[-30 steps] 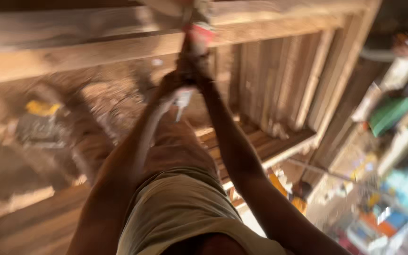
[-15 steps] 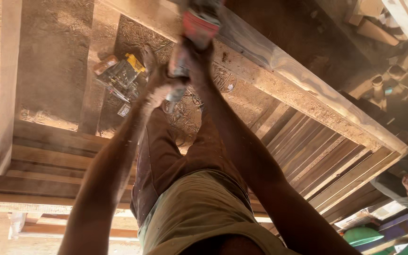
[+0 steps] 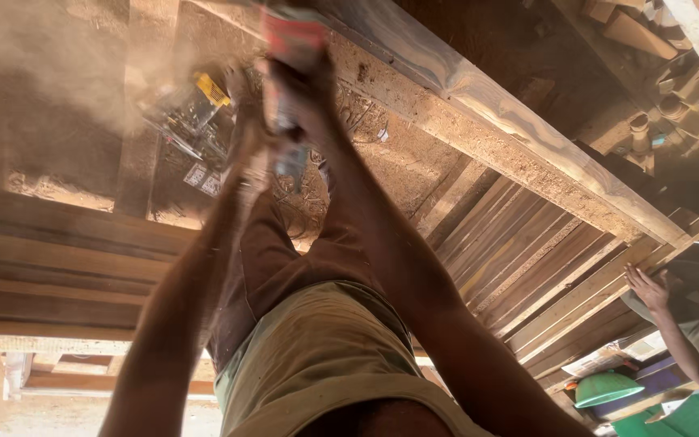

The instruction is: The person sands the surface of a wooden frame using a power sander.

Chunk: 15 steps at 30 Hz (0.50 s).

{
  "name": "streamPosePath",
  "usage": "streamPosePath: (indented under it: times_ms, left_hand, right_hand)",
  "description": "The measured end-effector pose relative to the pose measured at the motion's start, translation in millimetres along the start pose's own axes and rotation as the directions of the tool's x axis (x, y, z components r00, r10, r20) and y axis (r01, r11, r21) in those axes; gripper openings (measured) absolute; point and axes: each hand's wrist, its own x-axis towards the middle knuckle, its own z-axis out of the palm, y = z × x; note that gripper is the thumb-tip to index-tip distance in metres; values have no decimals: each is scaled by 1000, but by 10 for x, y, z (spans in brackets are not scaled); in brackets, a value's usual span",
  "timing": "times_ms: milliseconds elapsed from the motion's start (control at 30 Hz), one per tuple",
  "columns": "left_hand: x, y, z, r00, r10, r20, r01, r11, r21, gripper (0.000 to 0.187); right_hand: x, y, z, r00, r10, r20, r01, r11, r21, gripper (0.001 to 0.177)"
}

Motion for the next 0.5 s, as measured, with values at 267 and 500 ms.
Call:
streamPosePath:
  times_ms: [267, 500]
  left_hand:
    - [-436, -104, 2399, 865, -92, 494, -11, 980, 201, 45]
    - [-94, 177, 1049, 886, 135, 443, -191, 978, 83, 47]
  right_hand:
    - [-1529, 131, -2968, 896, 441, -53, -304, 697, 649, 64]
    - [-864, 241, -1557, 970, 82, -230, -9, 953, 303, 42]
